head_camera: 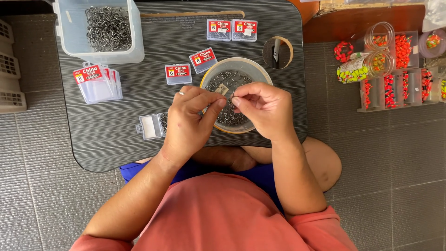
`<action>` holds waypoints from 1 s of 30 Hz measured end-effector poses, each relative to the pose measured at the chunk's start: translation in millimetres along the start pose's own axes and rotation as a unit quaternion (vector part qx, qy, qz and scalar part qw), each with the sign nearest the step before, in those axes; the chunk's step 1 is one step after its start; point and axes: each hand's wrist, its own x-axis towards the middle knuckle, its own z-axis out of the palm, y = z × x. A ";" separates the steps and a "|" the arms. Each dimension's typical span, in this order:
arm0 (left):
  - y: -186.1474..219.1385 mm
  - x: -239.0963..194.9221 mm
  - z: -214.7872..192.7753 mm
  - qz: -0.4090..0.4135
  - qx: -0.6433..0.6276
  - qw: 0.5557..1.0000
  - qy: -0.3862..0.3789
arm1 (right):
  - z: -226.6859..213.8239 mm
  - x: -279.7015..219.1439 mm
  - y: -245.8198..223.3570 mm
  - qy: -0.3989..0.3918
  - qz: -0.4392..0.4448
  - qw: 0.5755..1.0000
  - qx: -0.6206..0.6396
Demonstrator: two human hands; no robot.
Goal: The person sits on the floor and assembles fishing rigs by hand. They pick up small metal hooks from a bowl and attach them to small plastic containers labeled 'Chinu'.
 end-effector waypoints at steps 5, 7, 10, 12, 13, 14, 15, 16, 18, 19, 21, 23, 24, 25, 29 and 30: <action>-2.6 -0.3 2.4 -0.034 -0.022 0.999 0.002 | 2.7 0.1 -11.2 0.004 -0.045 0.997 -0.065; -2.7 -0.4 0.7 -0.032 -0.011 0.999 0.001 | 3.9 0.8 -17.2 0.011 -0.070 0.992 -0.104; 0.4 -1.6 -3.3 -0.002 0.018 0.999 -0.034 | 4.6 0.3 -19.0 0.027 -0.126 0.980 -0.150; 3.6 -0.2 -5.2 -0.031 0.001 0.999 -0.027 | 2.6 0.5 -16.8 0.023 -0.105 0.983 -0.152; 4.0 -0.1 -5.1 -0.030 0.002 0.999 -0.027 | 3.1 1.0 -17.1 0.024 -0.106 0.982 -0.152; 4.8 -0.8 -5.1 -0.063 -0.025 0.997 -0.028 | 3.7 0.9 -17.4 0.014 -0.095 0.983 -0.155; 5.6 -1.7 -5.3 -0.096 -0.052 0.994 -0.030 | 4.4 0.6 -17.7 0.004 -0.084 0.984 -0.159; 5.1 -2.6 -4.6 -0.096 -0.051 0.994 -0.029 | 5.9 0.6 -18.1 0.003 -0.084 0.984 -0.159; 4.1 -4.0 -3.6 -0.154 -0.111 0.981 -0.037 | 9.0 0.8 -19.0 0.001 -0.084 0.975 -0.208; 6.1 -3.0 -4.8 -0.154 -0.110 0.981 -0.036 | 10.7 2.0 -21.3 0.001 -0.084 0.975 -0.207; 10.0 -1.6 -6.4 -0.163 -0.154 0.974 -0.041 | 13.4 3.4 -26.1 -0.016 -0.113 0.954 -0.275; 9.7 -1.9 -6.9 -0.160 -0.154 0.974 -0.039 | 15.6 2.7 -27.6 -0.018 -0.116 0.951 -0.285; 9.2 -1.7 -7.2 -0.156 -0.153 0.975 -0.037 | 16.9 2.8 -28.3 -0.021 -0.120 0.948 -0.294; 8.7 -1.6 -6.5 -0.155 -0.154 0.975 -0.038 | 15.5 1.9 -26.7 -0.020 -0.120 0.948 -0.295; 9.5 -2.7 -4.4 -0.148 -0.145 0.978 -0.027 | 12.7 -0.7 -25.1 -0.005 -0.095 0.966 -0.241; 10.3 -2.4 -3.8 -0.142 -0.142 0.979 -0.027 | 12.1 -1.0 -26.0 -0.002 -0.088 0.967 -0.238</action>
